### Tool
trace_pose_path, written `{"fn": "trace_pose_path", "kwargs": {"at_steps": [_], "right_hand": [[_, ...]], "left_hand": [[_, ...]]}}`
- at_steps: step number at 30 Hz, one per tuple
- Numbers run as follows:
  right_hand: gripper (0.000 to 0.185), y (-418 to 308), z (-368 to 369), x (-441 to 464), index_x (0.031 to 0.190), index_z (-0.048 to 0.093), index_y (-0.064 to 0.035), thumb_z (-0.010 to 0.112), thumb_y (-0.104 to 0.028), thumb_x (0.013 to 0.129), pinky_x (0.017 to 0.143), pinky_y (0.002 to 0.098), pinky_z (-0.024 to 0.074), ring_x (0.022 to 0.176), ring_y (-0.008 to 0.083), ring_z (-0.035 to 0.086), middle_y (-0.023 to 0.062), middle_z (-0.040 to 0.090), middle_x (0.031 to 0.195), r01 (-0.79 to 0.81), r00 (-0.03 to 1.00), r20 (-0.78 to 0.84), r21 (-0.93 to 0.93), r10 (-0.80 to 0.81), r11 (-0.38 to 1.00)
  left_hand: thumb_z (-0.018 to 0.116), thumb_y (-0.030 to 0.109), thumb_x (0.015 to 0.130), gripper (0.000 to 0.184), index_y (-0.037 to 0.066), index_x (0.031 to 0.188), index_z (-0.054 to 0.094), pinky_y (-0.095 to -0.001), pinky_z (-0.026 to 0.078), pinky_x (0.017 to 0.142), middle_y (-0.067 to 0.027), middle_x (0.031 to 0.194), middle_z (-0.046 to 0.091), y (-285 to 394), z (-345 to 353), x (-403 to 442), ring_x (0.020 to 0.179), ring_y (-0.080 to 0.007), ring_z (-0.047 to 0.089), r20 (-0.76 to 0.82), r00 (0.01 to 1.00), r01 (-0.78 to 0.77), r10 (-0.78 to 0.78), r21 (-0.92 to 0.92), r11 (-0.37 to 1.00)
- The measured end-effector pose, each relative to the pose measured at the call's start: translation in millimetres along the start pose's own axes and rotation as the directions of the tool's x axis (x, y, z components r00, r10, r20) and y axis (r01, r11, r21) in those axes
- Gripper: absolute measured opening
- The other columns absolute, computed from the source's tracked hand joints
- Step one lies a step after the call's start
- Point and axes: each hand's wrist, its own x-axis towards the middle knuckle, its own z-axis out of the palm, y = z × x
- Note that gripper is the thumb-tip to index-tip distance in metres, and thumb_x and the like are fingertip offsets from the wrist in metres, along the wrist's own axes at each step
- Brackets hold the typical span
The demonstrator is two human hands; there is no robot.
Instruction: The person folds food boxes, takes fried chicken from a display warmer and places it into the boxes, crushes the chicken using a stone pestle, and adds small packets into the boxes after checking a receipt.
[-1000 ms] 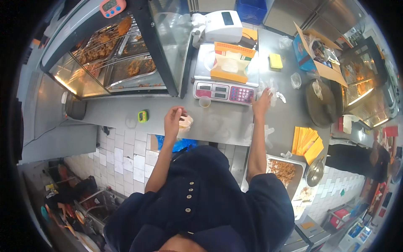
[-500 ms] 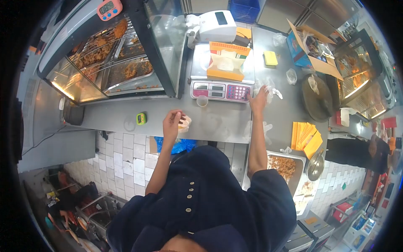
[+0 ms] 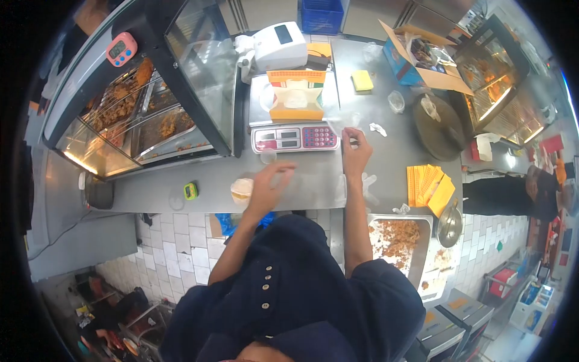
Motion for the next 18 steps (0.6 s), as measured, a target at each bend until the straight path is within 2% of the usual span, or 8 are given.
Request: {"fn": "trace_pose_path", "kwargs": {"at_steps": [3,7,9,12,14,15,16,18], "right_hand": [[0.018,-31,-18,-10,0.101,0.067,-0.0023,0.075,-0.011,0.087,0.070,0.0308,0.0477,0.083,0.0174,0.065,0.0092,0.071,0.096,-0.085,0.995,0.047,0.048,0.083,0.995],[0.017,-66,-45,-29,0.099,0.062,-0.0053,0.074,-0.008,0.087,0.063,0.0301,0.0451,0.077,0.0166,0.062,0.0089,0.067,0.103,0.115,0.992,0.053,-0.032,-0.113,0.993],[0.022,-76,-56,-39,0.103,0.061,-0.0037,0.074,-0.006,0.086,0.068,0.0321,0.0463,0.082,0.0198,0.062,0.0104,0.066,0.105,0.133,0.989,0.076,-0.099,-0.126,0.986],[0.029,-97,-61,-57,0.108,0.060,-0.0027,0.076,-0.006,0.084,0.076,0.0338,0.0470,0.089,0.0228,0.061,0.0101,0.066,0.103,0.213,0.954,-0.168,-0.205,-0.248,0.955],[0.028,-101,-58,-78,0.104,0.065,-0.0044,0.080,-0.009,0.081,0.076,0.0336,0.0439,0.090,0.0201,0.059,0.0072,0.066,0.102,0.198,0.909,-0.318,-0.243,-0.271,0.950],[0.028,-107,-58,-90,0.104,0.065,-0.0047,0.080,-0.008,0.079,0.080,0.0358,0.0454,0.092,0.0244,0.059,0.0085,0.066,0.099,0.213,0.920,-0.268,-0.276,-0.288,0.937],[0.029,-114,-56,-98,0.103,0.065,-0.0049,0.080,-0.008,0.078,0.084,0.0381,0.0469,0.094,0.0287,0.060,0.0098,0.066,0.097,0.228,0.930,-0.214,-0.306,-0.300,0.924],[0.026,-129,-42,-105,0.098,0.068,-0.0078,0.080,-0.011,0.075,0.086,0.0413,0.0454,0.093,0.0296,0.059,0.0083,0.067,0.096,0.265,0.934,-0.138,-0.353,-0.330,0.898]], "left_hand": [[0.064,0.007,0.092,0.023,0.002,0.114,0.068,-0.0386,0.051,0.091,-0.0147,0.112,0.070,35,41,40,0.105,-0.0326,0.066,0.084,0.968,-0.235,0.237,-0.037,0.971],[0.065,0.006,0.087,0.025,0.001,0.110,0.068,-0.0413,0.051,0.088,-0.0195,0.105,0.069,19,89,97,0.104,-0.0370,0.065,0.169,0.933,-0.298,0.319,-0.134,0.945],[0.065,0.004,0.084,0.024,-0.001,0.108,0.070,-0.0415,0.053,0.084,-0.0199,0.101,0.070,2,104,115,0.098,-0.0373,0.067,0.468,0.881,-0.187,0.068,0.213,0.959],[0.062,0.001,0.086,0.023,-0.001,0.106,0.071,-0.0396,0.054,0.079,-0.0178,0.096,0.072,-8,120,111,0.090,-0.0331,0.071,0.468,0.869,-0.147,0.161,-0.067,0.987],[0.056,0.023,0.099,0.031,0.004,0.118,0.070,-0.0388,0.051,0.085,-0.0123,0.110,0.073,-27,132,102,0.101,-0.0247,0.069,0.434,0.896,-0.002,0.089,-0.196,0.981],[0.049,0.033,0.102,0.042,0.004,0.129,0.062,-0.0378,0.047,0.095,-0.0116,0.123,0.067,-16,126,95,0.111,-0.0235,0.063,0.431,0.893,0.367,-0.128,-0.536,0.760],[0.042,0.044,0.106,0.053,0.005,0.139,0.055,-0.0367,0.044,0.105,-0.0110,0.137,0.061,-8,119,88,0.122,-0.0222,0.058,0.508,0.799,0.596,-0.321,-0.743,0.306],[0.031,0.051,0.107,0.062,0.005,0.146,0.046,-0.0359,0.038,0.110,-0.0104,0.145,0.054,-3,104,75,0.131,-0.0216,0.051,0.540,0.772,0.619,-0.335,-0.758,0.204]]}}
